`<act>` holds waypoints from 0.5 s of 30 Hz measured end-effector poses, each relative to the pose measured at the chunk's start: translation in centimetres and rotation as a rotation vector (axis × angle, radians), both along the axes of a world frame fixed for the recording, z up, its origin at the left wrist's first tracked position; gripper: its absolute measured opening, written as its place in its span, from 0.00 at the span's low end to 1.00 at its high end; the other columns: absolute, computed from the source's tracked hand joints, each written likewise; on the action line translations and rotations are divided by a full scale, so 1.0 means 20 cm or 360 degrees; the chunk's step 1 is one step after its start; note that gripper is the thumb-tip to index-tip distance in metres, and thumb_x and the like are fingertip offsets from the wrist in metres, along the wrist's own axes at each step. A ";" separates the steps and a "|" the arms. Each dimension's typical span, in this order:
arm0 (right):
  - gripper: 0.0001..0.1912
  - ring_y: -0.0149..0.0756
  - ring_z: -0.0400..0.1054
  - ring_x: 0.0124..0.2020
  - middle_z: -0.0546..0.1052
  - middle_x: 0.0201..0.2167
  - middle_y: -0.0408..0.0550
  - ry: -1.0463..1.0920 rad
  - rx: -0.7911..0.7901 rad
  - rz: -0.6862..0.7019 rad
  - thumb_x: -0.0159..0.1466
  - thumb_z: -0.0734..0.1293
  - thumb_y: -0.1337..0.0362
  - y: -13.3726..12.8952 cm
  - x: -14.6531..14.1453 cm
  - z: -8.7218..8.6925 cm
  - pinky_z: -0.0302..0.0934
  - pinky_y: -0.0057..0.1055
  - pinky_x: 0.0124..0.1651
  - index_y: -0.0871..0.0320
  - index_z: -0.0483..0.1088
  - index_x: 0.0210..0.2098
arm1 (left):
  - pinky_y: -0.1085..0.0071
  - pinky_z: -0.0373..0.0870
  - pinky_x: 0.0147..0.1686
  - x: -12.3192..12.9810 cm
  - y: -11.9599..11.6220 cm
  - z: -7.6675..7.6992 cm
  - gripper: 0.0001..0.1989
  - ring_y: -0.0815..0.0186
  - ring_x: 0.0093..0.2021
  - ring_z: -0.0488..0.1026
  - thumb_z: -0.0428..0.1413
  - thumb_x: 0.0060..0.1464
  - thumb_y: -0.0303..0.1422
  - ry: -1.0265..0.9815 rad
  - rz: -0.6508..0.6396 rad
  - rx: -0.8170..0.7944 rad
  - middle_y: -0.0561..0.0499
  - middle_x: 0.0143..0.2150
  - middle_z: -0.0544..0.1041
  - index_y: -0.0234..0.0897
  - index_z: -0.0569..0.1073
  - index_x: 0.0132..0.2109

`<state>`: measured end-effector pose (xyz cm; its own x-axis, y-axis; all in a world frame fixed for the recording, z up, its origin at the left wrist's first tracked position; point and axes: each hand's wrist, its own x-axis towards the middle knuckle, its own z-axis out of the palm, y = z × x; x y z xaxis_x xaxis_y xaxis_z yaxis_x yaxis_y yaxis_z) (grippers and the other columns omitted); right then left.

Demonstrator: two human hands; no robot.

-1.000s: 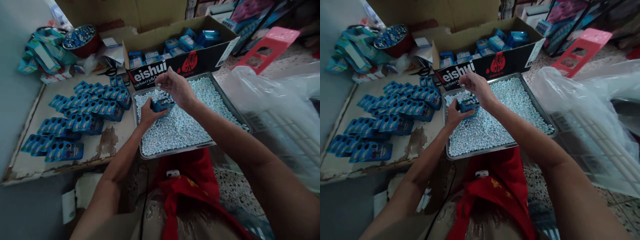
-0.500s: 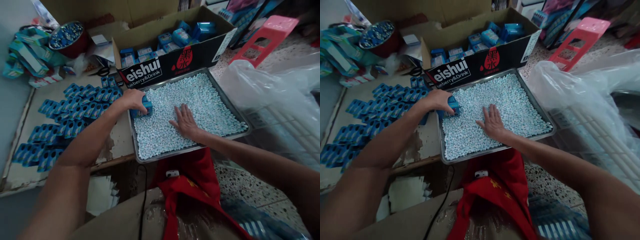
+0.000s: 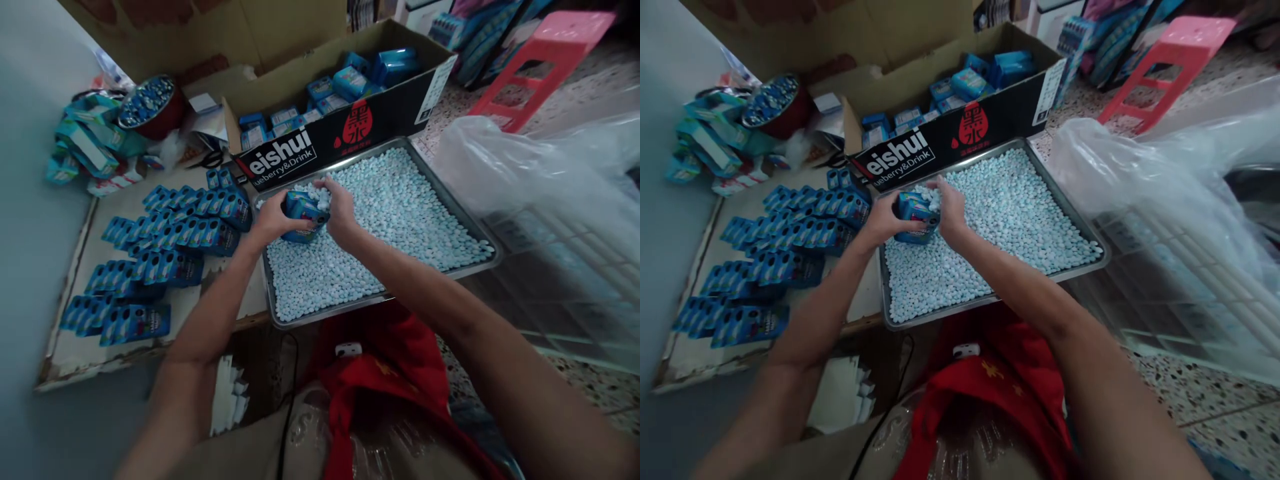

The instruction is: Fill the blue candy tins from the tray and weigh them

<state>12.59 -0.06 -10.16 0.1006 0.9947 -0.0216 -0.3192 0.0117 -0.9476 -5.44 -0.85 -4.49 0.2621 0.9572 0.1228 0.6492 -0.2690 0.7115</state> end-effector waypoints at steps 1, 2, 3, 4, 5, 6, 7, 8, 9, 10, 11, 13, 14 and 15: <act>0.28 0.45 0.76 0.56 0.82 0.46 0.51 0.0160 0.0004 -0.0070 0.71 0.66 0.33 0.02 0.02 0.06 0.74 0.42 0.60 0.52 0.79 0.43 | 0.54 0.81 0.56 0.01 -0.06 -0.04 0.39 0.47 0.51 0.83 0.82 0.32 0.51 -0.0204 0.0087 0.0045 0.47 0.47 0.84 0.41 0.80 0.50; 0.28 0.44 0.77 0.53 0.81 0.43 0.49 0.0294 0.0007 -0.0099 0.70 0.69 0.33 0.03 0.04 0.12 0.75 0.41 0.58 0.52 0.78 0.41 | 0.53 0.81 0.58 0.04 -0.11 -0.08 0.41 0.47 0.53 0.83 0.82 0.33 0.52 -0.0402 0.0173 0.0079 0.47 0.49 0.85 0.41 0.79 0.52; 0.28 0.43 0.77 0.51 0.80 0.40 0.48 0.0388 0.0006 -0.0095 0.69 0.70 0.33 0.05 0.05 0.18 0.75 0.40 0.56 0.52 0.77 0.39 | 0.52 0.82 0.59 0.06 -0.15 -0.13 0.43 0.47 0.55 0.83 0.83 0.33 0.53 -0.0586 0.0251 0.0099 0.46 0.50 0.85 0.41 0.78 0.53; 0.28 0.41 0.77 0.49 0.79 0.37 0.47 0.0416 0.0008 -0.0049 0.69 0.72 0.32 0.05 0.07 0.23 0.75 0.39 0.55 0.52 0.77 0.39 | 0.52 0.82 0.59 0.10 -0.18 -0.17 0.44 0.47 0.55 0.84 0.83 0.33 0.53 -0.0749 0.0314 0.0101 0.46 0.51 0.85 0.41 0.77 0.53; 0.28 0.40 0.78 0.48 0.78 0.36 0.47 0.0393 0.0013 -0.0001 0.69 0.72 0.32 0.05 0.08 0.28 0.75 0.38 0.53 0.52 0.77 0.39 | 0.53 0.83 0.59 0.13 -0.20 -0.20 0.45 0.48 0.56 0.84 0.83 0.32 0.54 -0.0880 0.0359 0.0088 0.46 0.51 0.85 0.41 0.76 0.53; 0.28 0.40 0.78 0.47 0.78 0.35 0.46 0.0331 0.0025 0.0040 0.68 0.73 0.33 0.04 0.09 0.33 0.75 0.38 0.52 0.52 0.77 0.38 | 0.54 0.83 0.58 0.16 -0.21 -0.23 0.45 0.48 0.55 0.84 0.83 0.32 0.54 -0.0967 0.0384 0.0070 0.46 0.51 0.84 0.41 0.75 0.53; 0.27 0.40 0.78 0.47 0.78 0.34 0.46 0.0244 0.0053 0.0073 0.68 0.74 0.33 0.02 0.10 0.36 0.75 0.37 0.51 0.51 0.77 0.37 | 0.55 0.83 0.57 0.18 -0.22 -0.24 0.45 0.49 0.54 0.84 0.83 0.31 0.53 -0.1004 0.0394 0.0052 0.47 0.50 0.84 0.41 0.75 0.53; 0.27 0.39 0.78 0.47 0.78 0.34 0.46 0.0147 0.0091 0.0098 0.68 0.75 0.33 0.00 0.10 0.39 0.75 0.37 0.52 0.51 0.76 0.36 | 0.56 0.82 0.57 0.20 -0.22 -0.25 0.45 0.50 0.54 0.83 0.84 0.30 0.52 -0.1006 0.0392 0.0039 0.48 0.50 0.84 0.41 0.75 0.53; 0.28 0.40 0.78 0.48 0.78 0.34 0.46 0.0056 0.0130 0.0125 0.67 0.75 0.33 -0.02 0.11 0.42 0.75 0.38 0.53 0.52 0.77 0.35 | 0.57 0.82 0.56 0.22 -0.22 -0.25 0.44 0.51 0.53 0.83 0.84 0.30 0.50 -0.0991 0.0390 0.0039 0.48 0.49 0.83 0.41 0.75 0.52; 0.28 0.40 0.78 0.49 0.79 0.34 0.46 -0.0022 0.0171 0.0157 0.67 0.75 0.32 -0.04 0.11 0.43 0.75 0.38 0.54 0.52 0.77 0.35 | 0.58 0.81 0.56 0.23 -0.21 -0.24 0.44 0.51 0.52 0.83 0.84 0.29 0.49 -0.0979 0.0396 0.0054 0.49 0.48 0.83 0.42 0.75 0.52; 0.29 0.40 0.78 0.50 0.79 0.35 0.47 -0.0085 0.0218 0.0191 0.68 0.74 0.31 -0.06 0.10 0.45 0.75 0.39 0.57 0.52 0.77 0.35 | 0.58 0.80 0.57 0.23 -0.22 -0.24 0.44 0.51 0.52 0.83 0.84 0.29 0.47 -0.0975 0.0408 0.0084 0.49 0.49 0.83 0.42 0.76 0.52; 0.32 0.40 0.78 0.53 0.81 0.40 0.48 -0.0169 0.0337 0.0272 0.68 0.71 0.28 -0.09 0.09 0.46 0.73 0.41 0.63 0.52 0.79 0.37 | 0.57 0.80 0.57 0.22 -0.23 -0.22 0.42 0.51 0.52 0.82 0.84 0.32 0.46 -0.0971 0.0434 0.0131 0.49 0.49 0.84 0.43 0.76 0.53; 0.33 0.41 0.77 0.55 0.82 0.44 0.49 -0.0195 0.0390 0.0315 0.68 0.70 0.27 -0.10 0.09 0.47 0.72 0.41 0.66 0.52 0.79 0.40 | 0.57 0.80 0.57 0.22 -0.23 -0.21 0.40 0.51 0.52 0.82 0.83 0.34 0.45 -0.0939 0.0440 0.0139 0.49 0.49 0.84 0.42 0.77 0.52; 0.34 0.41 0.77 0.56 0.82 0.47 0.49 -0.0213 0.0416 0.0348 0.67 0.70 0.27 -0.11 0.09 0.46 0.71 0.41 0.68 0.52 0.80 0.43 | 0.57 0.79 0.56 0.21 -0.24 -0.21 0.38 0.51 0.51 0.82 0.83 0.35 0.45 -0.0879 0.0444 0.0146 0.50 0.48 0.84 0.42 0.77 0.51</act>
